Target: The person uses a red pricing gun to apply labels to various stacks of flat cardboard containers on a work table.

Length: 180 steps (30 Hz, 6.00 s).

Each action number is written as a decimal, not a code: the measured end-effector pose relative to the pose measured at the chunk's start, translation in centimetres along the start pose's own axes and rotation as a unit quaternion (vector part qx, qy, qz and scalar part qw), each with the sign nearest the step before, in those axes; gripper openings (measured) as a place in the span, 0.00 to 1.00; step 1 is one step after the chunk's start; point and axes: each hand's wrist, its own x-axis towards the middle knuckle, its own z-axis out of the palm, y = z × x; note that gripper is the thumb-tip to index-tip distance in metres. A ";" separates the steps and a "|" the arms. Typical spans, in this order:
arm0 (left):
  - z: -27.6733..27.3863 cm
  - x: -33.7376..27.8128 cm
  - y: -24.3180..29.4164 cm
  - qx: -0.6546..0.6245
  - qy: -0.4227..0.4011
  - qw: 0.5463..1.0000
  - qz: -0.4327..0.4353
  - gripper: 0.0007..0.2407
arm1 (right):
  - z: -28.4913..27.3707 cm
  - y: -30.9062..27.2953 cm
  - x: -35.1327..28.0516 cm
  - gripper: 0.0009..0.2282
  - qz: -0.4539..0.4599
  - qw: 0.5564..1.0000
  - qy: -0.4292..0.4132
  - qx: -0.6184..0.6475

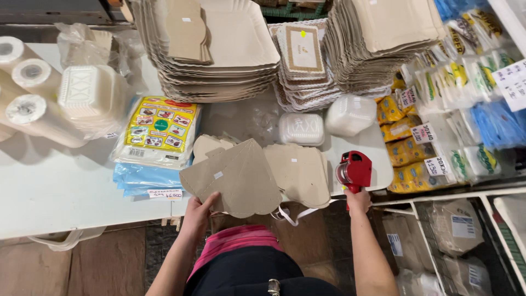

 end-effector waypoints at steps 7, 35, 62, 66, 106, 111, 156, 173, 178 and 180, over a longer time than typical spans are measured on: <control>-3.2 0.9 -2.9 -0.018 0.050 0.997 -0.060 0.21 | 2.0 -4.8 0.7 0.33 0.119 0.988 0.005 -0.099; -0.2 8.4 -11.1 0.032 -0.083 0.996 -0.032 0.19 | 3.8 -8.1 -15.5 0.26 -0.170 0.843 -0.380 0.341; -6.5 11.8 -13.1 0.713 -0.177 0.594 0.327 0.36 | 4.8 -7.3 -11.5 0.35 -0.245 0.964 0.102 -0.029; -5.9 9.9 -10.1 0.651 -0.217 0.662 0.301 0.19 | 4.8 -10.0 -16.1 0.26 -0.341 0.931 0.018 0.131; -0.5 1.3 -2.6 0.257 -0.132 0.951 0.111 0.08 | 5.3 -19.0 -27.2 0.22 -0.342 0.818 -0.423 0.185; -1.6 -1.2 -0.5 0.249 0.084 0.876 0.405 0.04 | 2.9 -21.4 -29.2 0.23 -0.267 0.852 -0.381 0.240; 4.9 10.5 -7.4 0.081 -0.214 0.971 -0.069 0.14 | 2.1 -3.5 -3.5 0.36 -0.129 0.991 0.017 -0.030; 3.6 7.2 -5.2 0.056 -0.159 0.981 -0.095 0.14 | 4.4 0.1 2.5 0.35 0.020 0.999 0.007 -0.036; 3.7 8.9 -6.0 0.056 -0.173 0.979 -0.091 0.14 | -3.2 1.7 -6.6 0.27 -0.038 0.934 -0.053 0.352; 3.7 10.3 -7.4 0.047 -0.168 0.981 -0.081 0.16 | -7.1 1.0 -11.9 0.29 -0.062 0.852 -0.185 0.486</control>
